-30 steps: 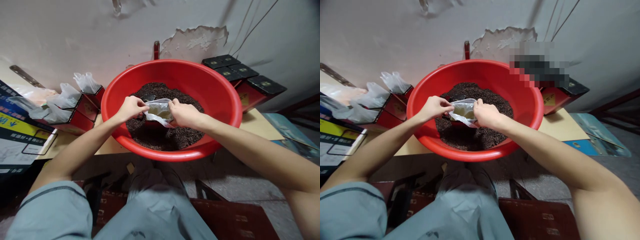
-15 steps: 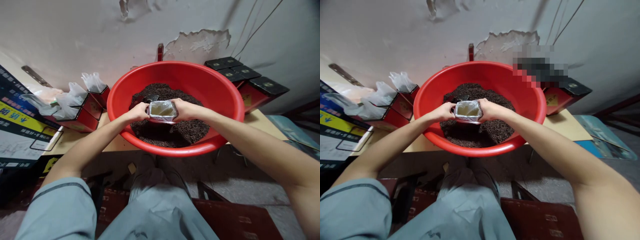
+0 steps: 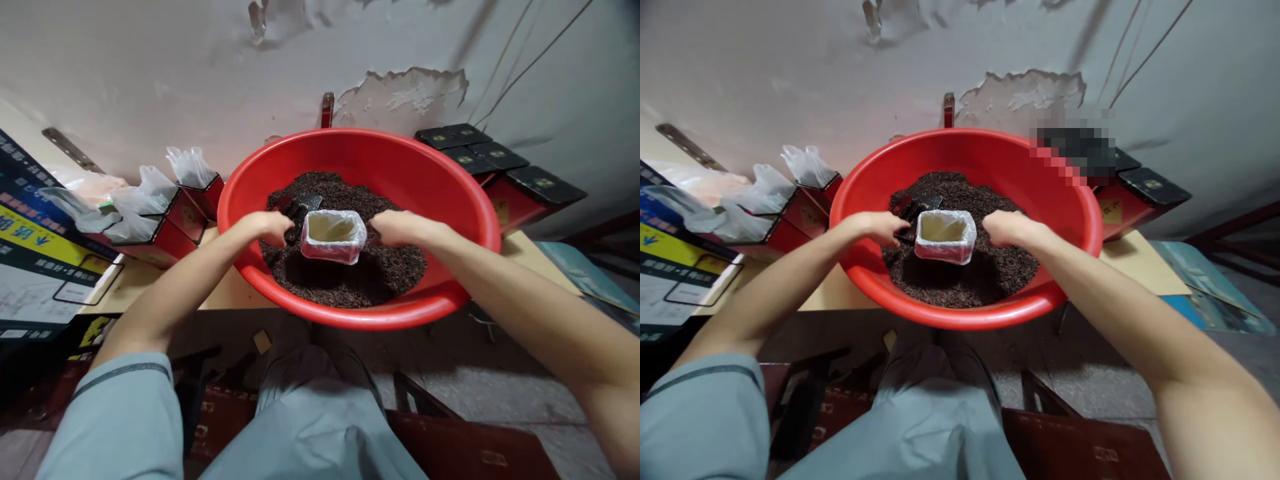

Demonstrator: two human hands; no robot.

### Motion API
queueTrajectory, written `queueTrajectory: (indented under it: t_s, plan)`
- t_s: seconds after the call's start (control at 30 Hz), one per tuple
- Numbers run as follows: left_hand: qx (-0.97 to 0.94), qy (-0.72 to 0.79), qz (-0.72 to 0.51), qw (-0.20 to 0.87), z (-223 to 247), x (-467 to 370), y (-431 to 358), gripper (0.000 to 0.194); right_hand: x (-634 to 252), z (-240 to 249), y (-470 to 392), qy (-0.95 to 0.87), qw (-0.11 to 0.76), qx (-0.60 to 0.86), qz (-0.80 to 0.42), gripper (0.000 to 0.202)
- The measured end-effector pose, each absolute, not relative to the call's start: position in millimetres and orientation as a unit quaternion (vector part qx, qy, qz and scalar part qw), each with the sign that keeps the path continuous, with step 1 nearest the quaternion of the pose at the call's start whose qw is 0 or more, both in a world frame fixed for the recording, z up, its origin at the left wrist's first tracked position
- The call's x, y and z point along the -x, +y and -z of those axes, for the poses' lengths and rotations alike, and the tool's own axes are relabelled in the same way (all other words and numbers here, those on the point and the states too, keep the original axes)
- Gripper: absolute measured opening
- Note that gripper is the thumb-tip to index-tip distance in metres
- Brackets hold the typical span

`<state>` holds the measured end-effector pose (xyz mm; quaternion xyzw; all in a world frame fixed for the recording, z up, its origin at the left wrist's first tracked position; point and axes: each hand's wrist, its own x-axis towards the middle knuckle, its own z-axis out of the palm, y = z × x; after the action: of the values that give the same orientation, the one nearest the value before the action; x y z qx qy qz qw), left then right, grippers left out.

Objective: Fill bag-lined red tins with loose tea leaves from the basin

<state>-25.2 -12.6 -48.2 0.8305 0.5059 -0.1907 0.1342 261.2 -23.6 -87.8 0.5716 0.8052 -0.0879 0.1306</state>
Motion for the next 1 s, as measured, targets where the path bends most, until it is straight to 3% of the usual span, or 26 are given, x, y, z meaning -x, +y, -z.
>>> queueTrajectory:
  t_s: [0.07,0.13,0.23,0.37,0.47,0.57,0.67,0.77,0.87,0.9,1.0]
  plan:
    - [-0.853,0.502,0.076,0.121,21.8,15.6,-3.8,0.037,-260.4,56.8,-13.3,0.787,0.128,-0.6,0.066,0.026]
    - [-0.831,0.537,0.031,0.142,6.8,-0.3,3.3,0.021,-252.1,33.6,-6.4,0.777,0.087,-0.607,0.143,0.038]
    - [-0.765,0.567,0.133,0.275,13.3,-22.9,11.2,0.023,-230.1,25.4,-6.6,0.761,0.089,-0.569,0.297,0.047]
    - [-0.719,0.532,0.161,0.417,45.4,-25.4,17.3,0.026,-206.5,53.1,-14.3,0.78,0.127,-0.581,0.197,0.026]
    - [-0.7,0.534,0.143,0.452,56.6,-14.4,17.2,0.042,-202.8,72.4,-14.8,0.771,0.101,-0.608,0.16,0.037]
    - [-0.694,0.524,0.139,0.475,54.7,-8.5,15.6,0.052,-209.8,78.6,-9.7,0.752,0.051,-0.61,0.244,0.05]
    - [-0.719,0.535,0.125,0.426,49.0,-9.2,13.2,0.062,-220.6,74.6,-5.0,0.751,0.031,-0.599,0.274,0.053]
    - [-0.766,0.546,0.096,0.325,45.3,-10.3,12.6,0.065,-223.9,64.1,-8.0,0.797,-0.01,-0.589,0.134,0.062]
    - [-0.822,0.518,0.056,0.23,46.6,-9.0,17.2,0.046,-212.3,52.5,-22.6,0.846,-0.07,-0.528,0.037,0.041]
    - [-0.842,0.5,0.042,0.195,48.4,-8.6,19.6,0.036,-205.8,50.0,-29.3,0.863,-0.067,-0.5,0.038,0.033]
    - [-0.882,0.454,0.03,0.121,55.8,-10.2,24.9,0.016,-185.0,50.9,-48.7,0.919,-0.003,-0.383,0.096,0.036]
